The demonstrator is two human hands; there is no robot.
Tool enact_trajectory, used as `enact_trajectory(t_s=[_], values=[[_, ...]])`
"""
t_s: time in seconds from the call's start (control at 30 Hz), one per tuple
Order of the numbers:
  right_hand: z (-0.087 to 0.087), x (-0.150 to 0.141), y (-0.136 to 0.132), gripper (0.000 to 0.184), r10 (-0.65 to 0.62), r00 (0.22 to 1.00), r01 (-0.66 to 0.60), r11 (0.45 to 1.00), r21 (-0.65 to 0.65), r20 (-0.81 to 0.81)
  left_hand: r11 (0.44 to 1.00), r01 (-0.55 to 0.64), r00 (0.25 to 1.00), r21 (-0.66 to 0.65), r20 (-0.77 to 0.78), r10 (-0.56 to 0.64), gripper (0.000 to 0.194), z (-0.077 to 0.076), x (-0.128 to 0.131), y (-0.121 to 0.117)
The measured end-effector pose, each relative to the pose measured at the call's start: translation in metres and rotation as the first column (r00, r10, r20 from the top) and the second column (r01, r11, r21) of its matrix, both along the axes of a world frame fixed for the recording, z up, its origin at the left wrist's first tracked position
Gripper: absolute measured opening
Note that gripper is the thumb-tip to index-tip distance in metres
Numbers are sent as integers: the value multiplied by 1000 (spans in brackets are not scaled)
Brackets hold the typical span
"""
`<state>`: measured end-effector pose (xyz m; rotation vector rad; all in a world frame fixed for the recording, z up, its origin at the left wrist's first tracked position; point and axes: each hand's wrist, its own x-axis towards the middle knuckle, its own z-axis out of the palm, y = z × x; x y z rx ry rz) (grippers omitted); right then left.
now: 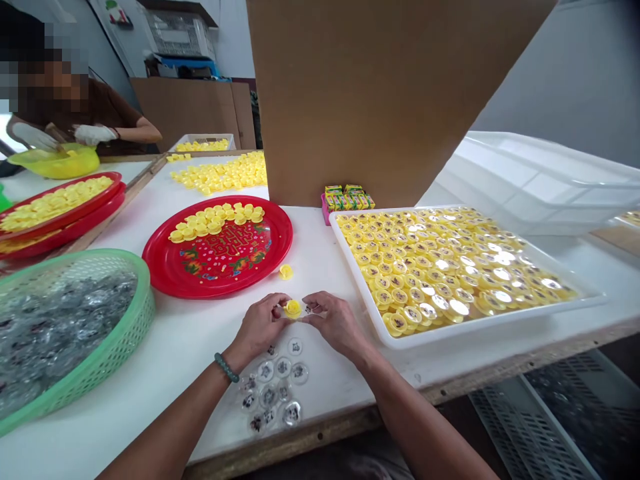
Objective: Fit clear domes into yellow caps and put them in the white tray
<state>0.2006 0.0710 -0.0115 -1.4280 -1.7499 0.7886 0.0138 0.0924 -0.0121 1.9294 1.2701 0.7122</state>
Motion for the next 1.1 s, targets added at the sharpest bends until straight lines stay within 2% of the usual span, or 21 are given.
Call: enact_trajectory(t_s=[0.1, 0.2, 0.3, 0.43, 0.63, 0.7, 0.8, 0.9, 1.1], values=[[-2, 0, 1, 26, 21, 998, -23, 999, 33, 61, 996, 12, 985, -92, 170, 3, 20, -11, 0, 3], [-5, -1, 2, 26, 65, 993, -70, 996, 57, 98, 985, 75, 957, -153, 289, -27, 18, -18, 2, 8], [-6, -1, 3, 28, 118, 990, -123, 991, 51, 81, 972, 116, 934, -205, 356, -37, 19, -22, 4, 11], [-7, -2, 3, 26, 141, 986, -145, 989, 33, 89, 963, 80, 906, -258, 422, 38, 19, -25, 8, 11], [-6, -7, -1, 18, 97, 976, -108, 993, 46, 196, 952, 30, 898, -306, 426, 109, 21, -25, 13, 5], [-5, -8, -3, 21, 84, 968, -100, 994, 53, 238, 941, 36, 897, -336, 426, 118, 20, -24, 12, 3], [-3, -8, -5, 28, 104, 953, -127, 990, 65, 283, 931, 39, 891, -364, 435, 132, 18, -23, 10, 1], [-1, -8, -6, 19, 127, 942, -155, 986, 68, 311, 925, 20, 891, -379, 427, 155, 18, -23, 9, -1], [-4, -9, -6, 18, 61, 937, -88, 994, 64, 344, 923, -17, 909, -383, 378, 174, 16, -20, 11, -3]])
